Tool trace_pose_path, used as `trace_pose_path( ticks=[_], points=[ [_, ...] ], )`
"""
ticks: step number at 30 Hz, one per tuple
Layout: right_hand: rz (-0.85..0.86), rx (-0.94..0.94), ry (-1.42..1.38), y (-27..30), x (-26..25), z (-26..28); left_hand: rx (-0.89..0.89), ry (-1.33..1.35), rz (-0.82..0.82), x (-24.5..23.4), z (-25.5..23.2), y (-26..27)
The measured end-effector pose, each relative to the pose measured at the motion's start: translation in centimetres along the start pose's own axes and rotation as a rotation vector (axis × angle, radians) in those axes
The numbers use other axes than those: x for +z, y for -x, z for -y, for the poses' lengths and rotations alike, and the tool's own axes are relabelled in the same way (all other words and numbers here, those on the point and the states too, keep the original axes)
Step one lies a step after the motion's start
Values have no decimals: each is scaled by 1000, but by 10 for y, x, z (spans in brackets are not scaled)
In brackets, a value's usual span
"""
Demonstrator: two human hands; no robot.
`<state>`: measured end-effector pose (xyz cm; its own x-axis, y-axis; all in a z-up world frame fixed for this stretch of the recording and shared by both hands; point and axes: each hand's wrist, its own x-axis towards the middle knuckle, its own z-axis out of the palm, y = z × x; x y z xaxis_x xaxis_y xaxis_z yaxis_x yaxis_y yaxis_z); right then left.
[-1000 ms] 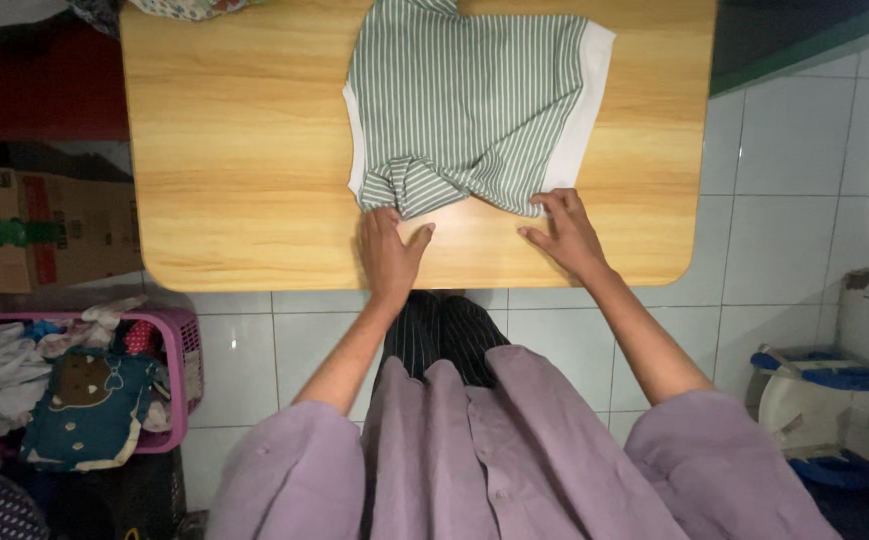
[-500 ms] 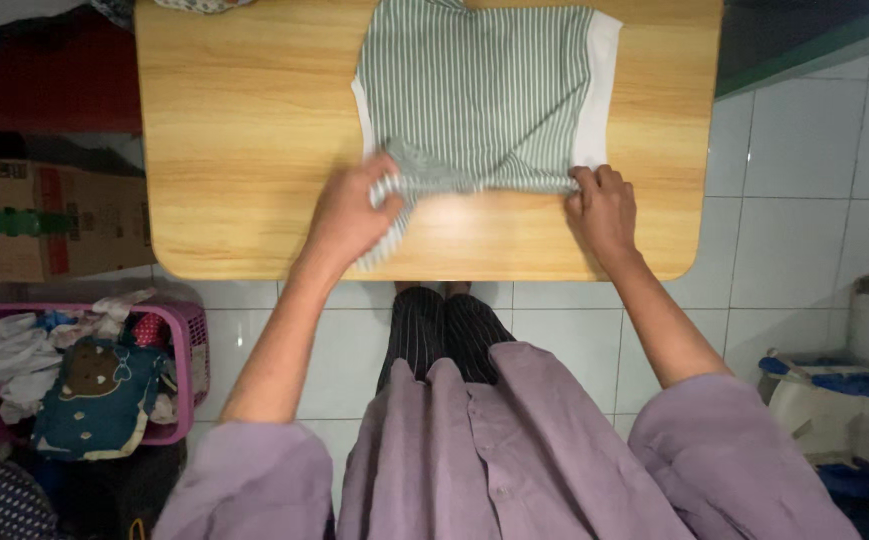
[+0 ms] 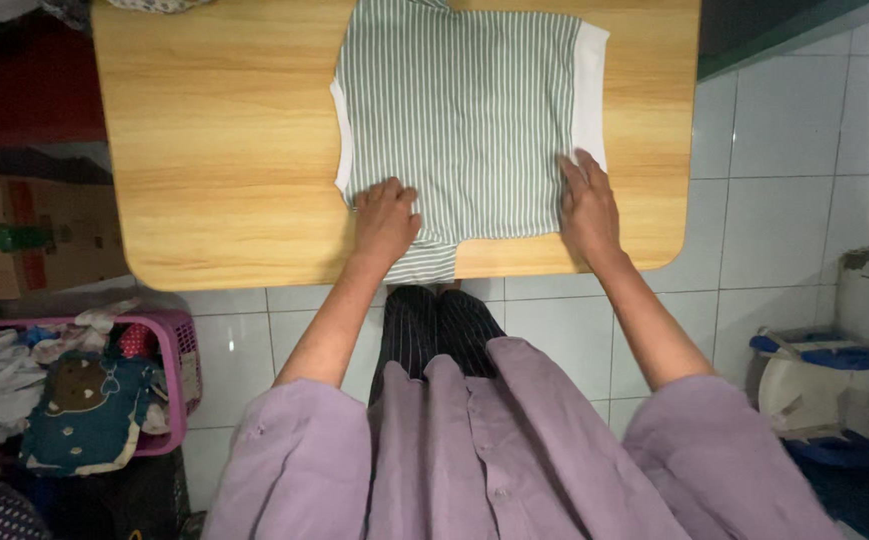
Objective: The person folds a black garment, a green-and-white striped infant shirt, and a white graphic t-shirt by hand on a wooden table.
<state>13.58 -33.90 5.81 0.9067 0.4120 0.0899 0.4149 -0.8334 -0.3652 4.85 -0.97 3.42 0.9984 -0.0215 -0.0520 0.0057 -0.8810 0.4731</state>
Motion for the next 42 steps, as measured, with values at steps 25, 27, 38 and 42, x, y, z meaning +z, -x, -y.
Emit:
trace_pose_path(
  ticks=[25, 27, 38, 42],
  points=[
    [-63, 240, -258, -39, 67, 28, -151, 8, -61, 33, 24, -47],
    [-83, 169, -204, -36, 50, 8, -185, -3, -81, 35, 25, -46],
    [112, -228, -395, -146, 150, 64, -180, -110, -141, 27, 47, -134],
    [-145, -2, -194, -155, 104, -27, -206, -75, -128, 22, 50, -137]
  ],
)
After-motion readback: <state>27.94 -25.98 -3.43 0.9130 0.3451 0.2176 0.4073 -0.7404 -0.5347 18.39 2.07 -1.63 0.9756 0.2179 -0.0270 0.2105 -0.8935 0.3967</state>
